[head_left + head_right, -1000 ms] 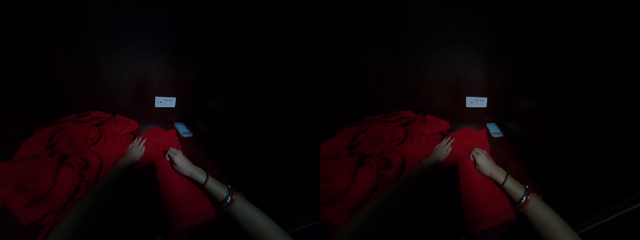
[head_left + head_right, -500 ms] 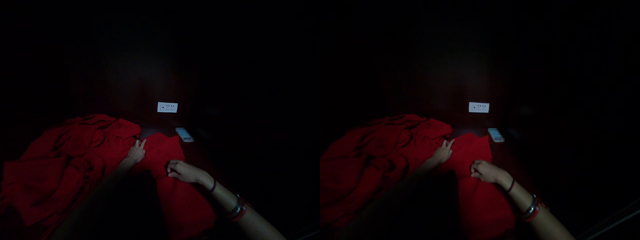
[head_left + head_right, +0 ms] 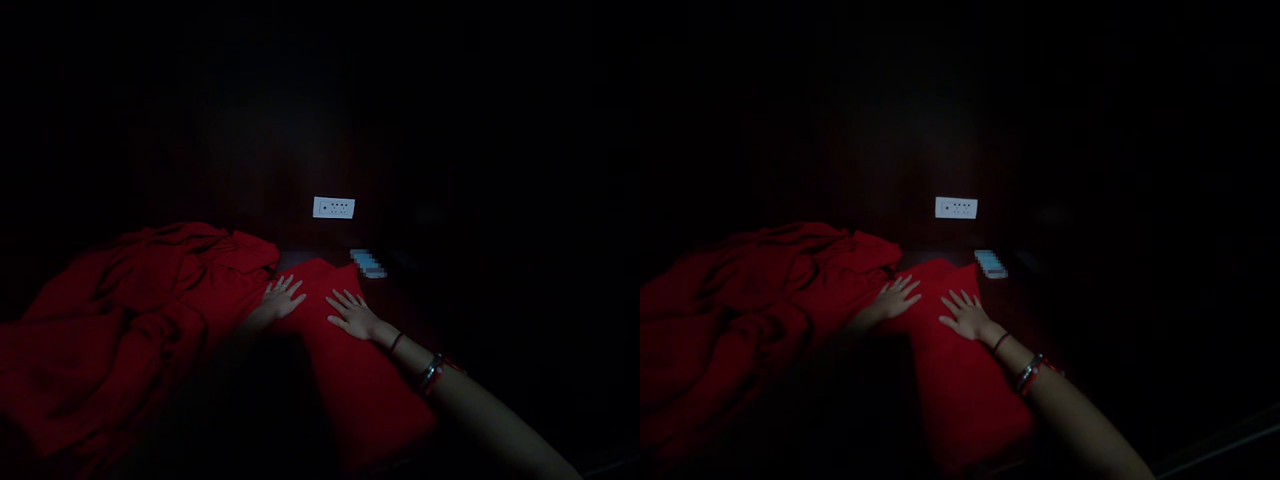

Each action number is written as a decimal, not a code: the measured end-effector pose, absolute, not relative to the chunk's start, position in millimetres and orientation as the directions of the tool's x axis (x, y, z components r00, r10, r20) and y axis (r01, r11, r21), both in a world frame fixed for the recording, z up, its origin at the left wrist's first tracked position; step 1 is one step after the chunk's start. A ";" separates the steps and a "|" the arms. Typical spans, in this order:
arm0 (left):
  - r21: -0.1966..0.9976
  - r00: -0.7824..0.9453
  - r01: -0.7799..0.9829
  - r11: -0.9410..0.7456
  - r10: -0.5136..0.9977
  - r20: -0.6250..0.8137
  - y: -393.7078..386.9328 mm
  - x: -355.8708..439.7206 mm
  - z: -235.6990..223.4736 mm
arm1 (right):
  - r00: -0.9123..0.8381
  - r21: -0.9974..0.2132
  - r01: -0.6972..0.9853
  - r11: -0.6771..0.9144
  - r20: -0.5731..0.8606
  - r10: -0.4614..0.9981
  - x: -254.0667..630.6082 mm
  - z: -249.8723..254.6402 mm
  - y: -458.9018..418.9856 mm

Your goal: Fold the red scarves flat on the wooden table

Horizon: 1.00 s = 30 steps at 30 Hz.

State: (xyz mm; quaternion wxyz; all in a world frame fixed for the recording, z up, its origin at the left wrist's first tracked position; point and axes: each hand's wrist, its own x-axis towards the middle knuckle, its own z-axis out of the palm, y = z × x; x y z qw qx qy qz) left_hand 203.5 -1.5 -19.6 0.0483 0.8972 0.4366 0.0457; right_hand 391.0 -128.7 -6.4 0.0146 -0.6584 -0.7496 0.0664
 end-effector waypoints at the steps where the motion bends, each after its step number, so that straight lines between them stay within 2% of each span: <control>1: 0.125 0.608 0.784 -0.608 0.792 0.043 -0.7 204.1 -18.6 | -0.120 -0.117 0.987 0.109 -0.085 0.989 391.3 -4.0 -125.9; 6: 0.070 0.577 0.792 -0.607 0.780 0.244 -14.3 206.7 -14.5 | -0.139 -0.134 0.984 0.120 -0.145 0.980 393.3 6.3 -117.7; 7: 0.065 0.608 0.768 -0.638 0.756 0.241 -18.1 206.3 -14.8 | -0.160 -0.149 0.979 0.138 -0.143 0.977 394.5 7.8 -118.2; 11: 0.100 0.737 0.670 -0.736 0.675 0.026 -25.7 202.2 -18.5 | -0.154 -0.158 0.977 0.146 -0.044 0.987 399.5 8.5 -122.5; 16: 0.104 0.743 0.667 -0.737 0.668 -0.034 -26.0 200.9 -13.5 | -0.135 -0.125 0.984 0.125 -0.076 0.988 401.7 3.1 -123.3; 18: 0.092 0.731 0.678 -0.729 0.682 0.011 -26.8 205.4 -7.7 | -0.162 -0.138 0.978 0.156 -0.035 0.986 403.7 7.2 -117.6; 20: 0.060 0.712 0.685 -0.726 0.685 0.152 -25.7 213.3 -0.9 | -0.149 -0.149 0.976 0.158 0.069 0.986 407.7 15.3 -106.0; 23: 0.028 0.680 0.683 -0.730 0.650 0.340 -13.9 228.2 9.2 | 0.026 -0.169 0.986 0.008 0.198 0.980 416.9 26.5 -81.1; 26: 0.075 0.649 0.703 -0.708 0.680 0.340 12.9 241.8 17.5 | 0.219 -0.223 0.959 -0.173 0.202 0.955 425.7 24.7 -60.3; 28: 0.086 0.645 0.705 -0.704 0.687 0.333 35.4 249.7 22.0 | 0.222 -0.238 0.957 -0.167 0.226 0.949 428.8 13.8 -53.7; 30: 0.083 0.654 0.702 -0.708 0.686 0.317 58.6 257.4 26.6 | 0.130 -0.230 0.971 -0.068 0.265 0.955 430.1 -2.1 -50.4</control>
